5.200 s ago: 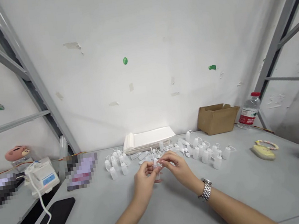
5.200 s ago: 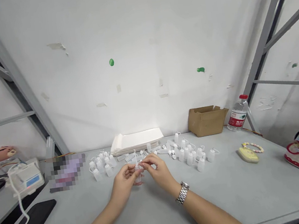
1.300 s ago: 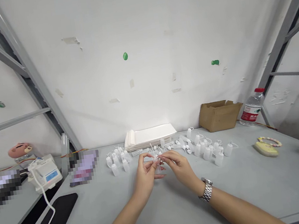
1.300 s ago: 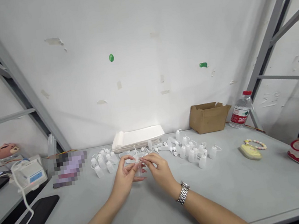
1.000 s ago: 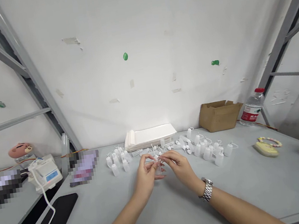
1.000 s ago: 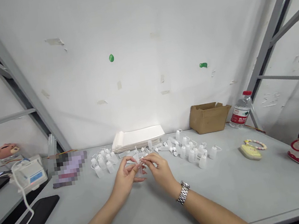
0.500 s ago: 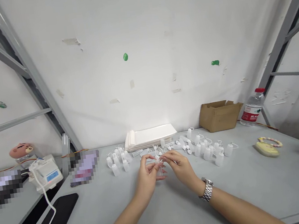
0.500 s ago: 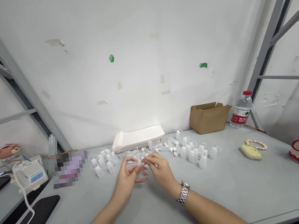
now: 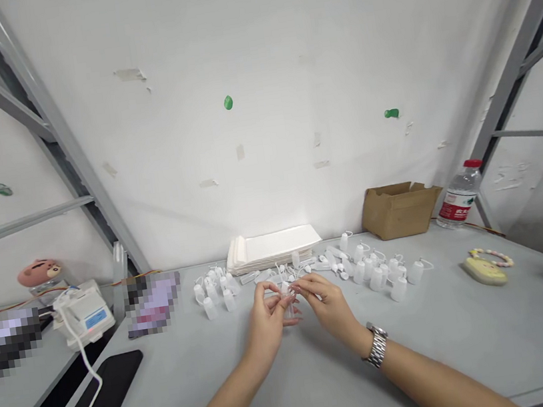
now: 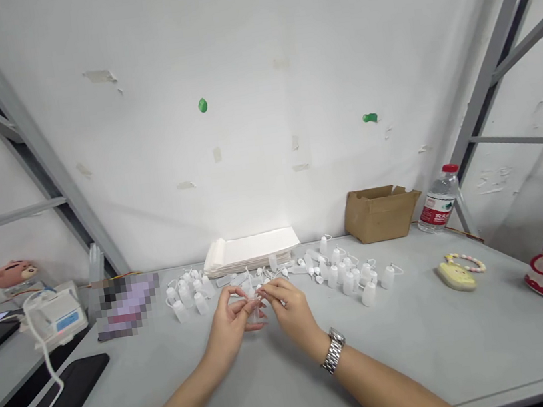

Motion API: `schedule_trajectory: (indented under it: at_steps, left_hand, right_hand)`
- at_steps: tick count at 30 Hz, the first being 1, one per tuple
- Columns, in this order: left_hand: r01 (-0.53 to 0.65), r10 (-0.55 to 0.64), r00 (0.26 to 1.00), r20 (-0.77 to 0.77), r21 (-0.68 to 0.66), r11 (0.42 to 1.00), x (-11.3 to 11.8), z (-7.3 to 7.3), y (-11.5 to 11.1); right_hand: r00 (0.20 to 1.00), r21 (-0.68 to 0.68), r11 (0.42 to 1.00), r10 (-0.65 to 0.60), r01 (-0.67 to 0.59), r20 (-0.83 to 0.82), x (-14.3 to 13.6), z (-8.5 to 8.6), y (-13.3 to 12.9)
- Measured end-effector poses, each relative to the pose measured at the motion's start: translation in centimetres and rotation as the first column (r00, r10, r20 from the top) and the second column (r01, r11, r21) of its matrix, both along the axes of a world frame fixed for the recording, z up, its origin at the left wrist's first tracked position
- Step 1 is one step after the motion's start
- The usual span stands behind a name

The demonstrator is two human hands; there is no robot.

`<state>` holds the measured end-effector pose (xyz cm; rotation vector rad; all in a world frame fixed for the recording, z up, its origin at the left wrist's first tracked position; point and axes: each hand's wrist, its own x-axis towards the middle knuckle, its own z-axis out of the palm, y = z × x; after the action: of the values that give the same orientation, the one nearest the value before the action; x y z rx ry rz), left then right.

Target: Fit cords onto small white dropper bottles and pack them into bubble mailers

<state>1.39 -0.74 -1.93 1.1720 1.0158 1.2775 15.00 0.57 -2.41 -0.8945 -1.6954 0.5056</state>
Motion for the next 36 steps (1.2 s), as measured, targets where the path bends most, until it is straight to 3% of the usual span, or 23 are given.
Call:
schedule_trajectory:
  at_steps: [11, 14, 20, 24, 31, 36]
  left_hand:
    - [-0.043, 0.043, 0.999, -0.001, 0.001, 0.999, -0.1, 0.5, 0.0]
    - [-0.072, 0.072, 0.997, 0.008, 0.014, 0.997, -0.2, 0.4, 0.3]
    - [-0.178, 0.178, 0.984, 0.033, 0.018, 0.984, -0.8, 0.4, 1.0]
    - [-0.225, 0.228, 0.971, 0.078, -0.042, 0.973, -1.2, 0.6, 1.2]
    - [-0.241, 0.247, 0.964, 0.101, -0.065, 0.968, -1.4, 0.6, 1.3]
    - [-0.258, 0.266, 0.958, 0.11, -0.081, 0.963, -1.5, 0.4, 1.4]
  right_hand:
    - [0.997, 0.064, 0.997, 0.034, -0.038, 0.067, 0.1, 0.5, -0.3]
    - [0.999, 0.06, 0.997, -0.045, 0.043, 0.021, 0.3, 0.8, 0.0]
    - [0.985, -0.087, 0.981, -0.173, 0.171, -0.015, 1.7, 1.1, 1.6]
    - [0.973, -0.099, 0.969, -0.22, 0.226, 0.067, 2.7, 0.1, 3.2]
    - [0.927, -0.056, 0.976, -0.182, 0.211, 0.327, 2.3, -2.5, 4.1]
    - [0.854, 0.039, 0.988, -0.149, 0.15, 0.499, 0.9, -2.5, 4.1]
